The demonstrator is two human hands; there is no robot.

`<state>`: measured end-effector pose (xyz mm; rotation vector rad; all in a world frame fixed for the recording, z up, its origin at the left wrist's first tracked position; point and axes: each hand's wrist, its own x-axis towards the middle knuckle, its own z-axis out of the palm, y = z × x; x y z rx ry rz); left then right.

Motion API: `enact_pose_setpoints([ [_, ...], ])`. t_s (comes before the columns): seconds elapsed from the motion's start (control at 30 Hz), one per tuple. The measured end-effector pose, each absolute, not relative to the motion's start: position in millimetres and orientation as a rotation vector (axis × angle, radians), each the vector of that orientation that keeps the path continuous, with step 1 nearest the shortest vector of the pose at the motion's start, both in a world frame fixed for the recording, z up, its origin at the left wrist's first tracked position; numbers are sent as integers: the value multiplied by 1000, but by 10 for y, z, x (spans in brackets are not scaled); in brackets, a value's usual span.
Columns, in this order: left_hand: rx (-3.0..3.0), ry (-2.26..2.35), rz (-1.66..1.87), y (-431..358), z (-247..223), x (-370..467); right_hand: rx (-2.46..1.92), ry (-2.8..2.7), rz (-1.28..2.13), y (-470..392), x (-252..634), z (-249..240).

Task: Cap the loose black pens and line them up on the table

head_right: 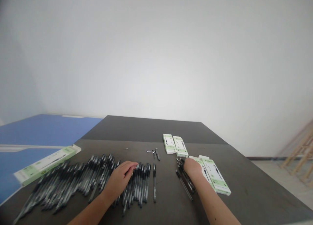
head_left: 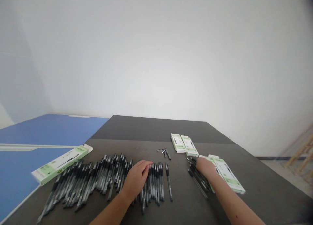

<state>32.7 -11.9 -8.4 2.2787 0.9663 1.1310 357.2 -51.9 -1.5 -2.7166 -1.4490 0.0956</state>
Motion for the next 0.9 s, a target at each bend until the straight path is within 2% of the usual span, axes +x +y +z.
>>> enact_pose_setpoints([
  [0.17, 2189, 959, 1148, -106, -98, 322, -2574, -1497, 299, -544, 3467, 244],
  [0.33, 1785, 998, 1006, -164, -15, 510, -2183, -1638, 616, -671, 2900, 416],
  [0.47, 1451, 827, 826, -242, 48, 711, -1574, -1380, 1311, -715, 2452, 377],
  [0.57, 1216, 709, 852, -264, 49, 746, -1363, -1227, 1520, -667, 2291, 304],
  [0.67, 1015, 692, 998, -215, 50, 663, -1274, -1202, 1451, -618, 2235, 209],
  [0.9, 723, 704, 1377, -3, 113, 422, -1363, -1487, 910, -665, 2232, 1],
])
